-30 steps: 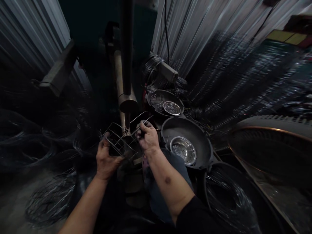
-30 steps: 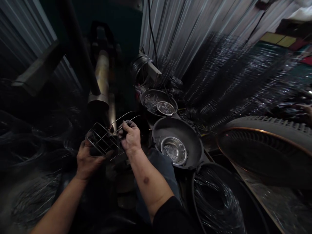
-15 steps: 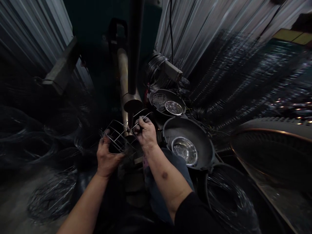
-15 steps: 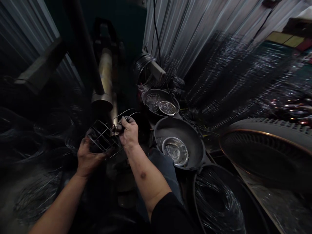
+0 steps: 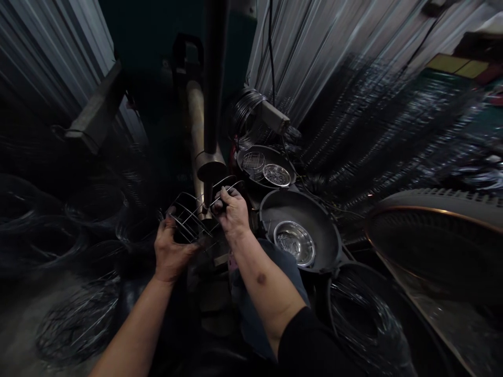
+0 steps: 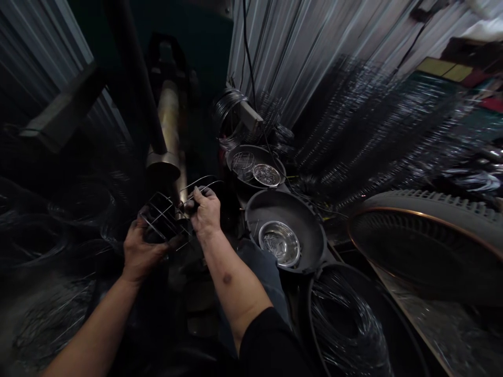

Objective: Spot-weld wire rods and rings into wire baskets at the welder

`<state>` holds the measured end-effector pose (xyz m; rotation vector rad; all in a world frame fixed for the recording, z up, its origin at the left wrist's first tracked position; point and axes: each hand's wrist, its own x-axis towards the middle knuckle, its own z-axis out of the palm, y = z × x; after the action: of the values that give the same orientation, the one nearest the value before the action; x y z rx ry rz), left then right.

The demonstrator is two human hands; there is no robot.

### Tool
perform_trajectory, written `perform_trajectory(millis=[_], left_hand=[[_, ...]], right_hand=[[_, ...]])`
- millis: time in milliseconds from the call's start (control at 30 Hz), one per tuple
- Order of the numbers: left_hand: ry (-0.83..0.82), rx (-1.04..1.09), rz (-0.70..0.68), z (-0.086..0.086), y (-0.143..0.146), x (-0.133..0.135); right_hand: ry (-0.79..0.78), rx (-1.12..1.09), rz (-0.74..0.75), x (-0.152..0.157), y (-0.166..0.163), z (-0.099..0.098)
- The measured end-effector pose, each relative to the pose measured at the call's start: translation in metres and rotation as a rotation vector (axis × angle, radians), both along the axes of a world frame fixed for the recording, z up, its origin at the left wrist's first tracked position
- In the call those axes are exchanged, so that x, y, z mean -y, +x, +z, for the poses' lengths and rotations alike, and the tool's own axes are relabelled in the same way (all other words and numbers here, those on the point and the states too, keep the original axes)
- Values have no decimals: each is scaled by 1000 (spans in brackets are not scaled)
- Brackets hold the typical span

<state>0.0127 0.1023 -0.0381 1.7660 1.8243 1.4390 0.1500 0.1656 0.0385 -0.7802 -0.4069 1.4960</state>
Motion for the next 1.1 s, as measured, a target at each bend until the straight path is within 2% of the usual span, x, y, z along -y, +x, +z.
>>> perform_trajectory(millis=[333,600,767,933,1100], left_hand=[[-70,61,-2,2,1,0],[-28,40,-24,1,1,-1],[38,-46,-11,-1,1,-1],[47,-50,23,1,5,2],[52,-15,-1,-4,4,0]], right_hand=[[-7,-49,-12,0,1,-1],[16,-64,-1,-1,2,-4],[0,-17,25,-5,2,-4],[-16,10,74,-9,5,-6],[14,31,56,-11,4,-11]])
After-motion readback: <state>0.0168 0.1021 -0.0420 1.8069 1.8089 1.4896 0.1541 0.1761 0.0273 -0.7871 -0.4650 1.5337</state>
